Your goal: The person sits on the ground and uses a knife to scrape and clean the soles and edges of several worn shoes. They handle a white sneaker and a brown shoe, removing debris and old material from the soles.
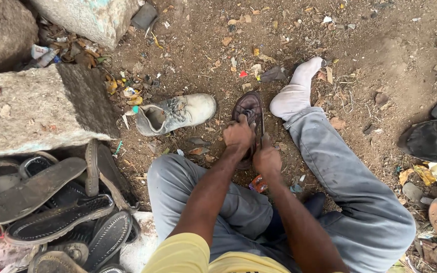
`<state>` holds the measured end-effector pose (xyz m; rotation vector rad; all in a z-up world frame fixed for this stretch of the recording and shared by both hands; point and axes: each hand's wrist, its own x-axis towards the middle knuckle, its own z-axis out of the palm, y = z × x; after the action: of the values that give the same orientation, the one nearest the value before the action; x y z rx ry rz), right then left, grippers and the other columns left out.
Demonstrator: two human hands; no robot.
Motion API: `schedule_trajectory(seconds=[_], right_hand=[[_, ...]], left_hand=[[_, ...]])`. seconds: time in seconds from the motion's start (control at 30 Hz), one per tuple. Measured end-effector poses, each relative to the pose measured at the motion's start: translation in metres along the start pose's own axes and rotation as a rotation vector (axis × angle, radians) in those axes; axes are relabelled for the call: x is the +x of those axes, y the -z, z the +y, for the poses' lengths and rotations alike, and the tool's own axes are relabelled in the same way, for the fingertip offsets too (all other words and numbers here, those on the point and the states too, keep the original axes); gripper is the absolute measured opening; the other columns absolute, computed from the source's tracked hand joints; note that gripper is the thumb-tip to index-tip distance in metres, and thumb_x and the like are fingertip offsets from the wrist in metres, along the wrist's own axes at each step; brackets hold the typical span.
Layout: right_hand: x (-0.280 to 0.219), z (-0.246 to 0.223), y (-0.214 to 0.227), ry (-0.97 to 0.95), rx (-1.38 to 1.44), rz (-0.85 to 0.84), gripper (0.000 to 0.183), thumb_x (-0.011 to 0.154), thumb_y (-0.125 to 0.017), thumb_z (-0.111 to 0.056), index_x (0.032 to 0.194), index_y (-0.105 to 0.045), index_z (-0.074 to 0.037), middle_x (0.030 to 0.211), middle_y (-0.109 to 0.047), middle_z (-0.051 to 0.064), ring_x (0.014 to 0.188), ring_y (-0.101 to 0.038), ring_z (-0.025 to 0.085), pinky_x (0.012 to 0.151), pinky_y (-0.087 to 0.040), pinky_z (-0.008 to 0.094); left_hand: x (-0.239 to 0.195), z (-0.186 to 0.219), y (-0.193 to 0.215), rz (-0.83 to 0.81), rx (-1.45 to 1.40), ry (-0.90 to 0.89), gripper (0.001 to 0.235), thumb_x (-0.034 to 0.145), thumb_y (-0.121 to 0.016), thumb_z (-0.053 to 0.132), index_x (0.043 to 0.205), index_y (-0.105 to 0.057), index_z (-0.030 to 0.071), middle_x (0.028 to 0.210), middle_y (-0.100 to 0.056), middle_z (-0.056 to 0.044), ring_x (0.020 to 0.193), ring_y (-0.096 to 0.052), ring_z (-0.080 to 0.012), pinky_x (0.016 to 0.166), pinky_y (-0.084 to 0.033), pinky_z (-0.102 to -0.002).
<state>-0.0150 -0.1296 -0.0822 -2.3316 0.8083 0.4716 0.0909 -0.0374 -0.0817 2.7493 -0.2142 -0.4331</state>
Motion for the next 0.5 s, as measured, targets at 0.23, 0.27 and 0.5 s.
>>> schedule_trajectory(seconds=[0.23,0.27,0.5], right_hand=[[-0.009,-0.013,0.011,0.033,-0.089,0.029,0.056,0.103,-0.043,-0.036,0.156,-0.035,-0.023,0.104,-0.071,0.029,0.097,-0.069,0.049,0.087,-0.055,0.056],[-0.001,-0.014,0.014,0.036,-0.112,0.016,0.056,0.103,-0.043,-0.036,0.157,-0.034,-0.022,0.103,-0.071,0.029,0.096,-0.07,0.049,0.085,-0.056,0.055],[-0.001,-0.004,0.013,0.082,-0.06,-0.017,0.043,0.109,-0.042,-0.034,0.145,-0.047,-0.013,0.102,-0.072,0.028,0.095,-0.071,0.049,0.085,-0.056,0.056]], left_hand=[[-0.005,0.001,0.005,0.021,0.031,-0.016,0.047,0.1,-0.057,0.049,0.12,-0.05,0.006,0.085,-0.071,-0.025,0.072,-0.073,-0.0355,0.059,-0.058,-0.048],[-0.006,0.002,0.007,0.016,0.028,-0.021,0.048,0.1,-0.057,0.049,0.12,-0.05,0.006,0.085,-0.07,-0.024,0.072,-0.073,-0.035,0.058,-0.057,-0.047],[-0.002,0.0,0.0,0.084,0.029,-0.03,0.05,0.095,-0.059,0.051,0.12,-0.05,0.008,0.091,-0.071,-0.027,0.082,-0.073,-0.0388,0.067,-0.058,-0.051]])
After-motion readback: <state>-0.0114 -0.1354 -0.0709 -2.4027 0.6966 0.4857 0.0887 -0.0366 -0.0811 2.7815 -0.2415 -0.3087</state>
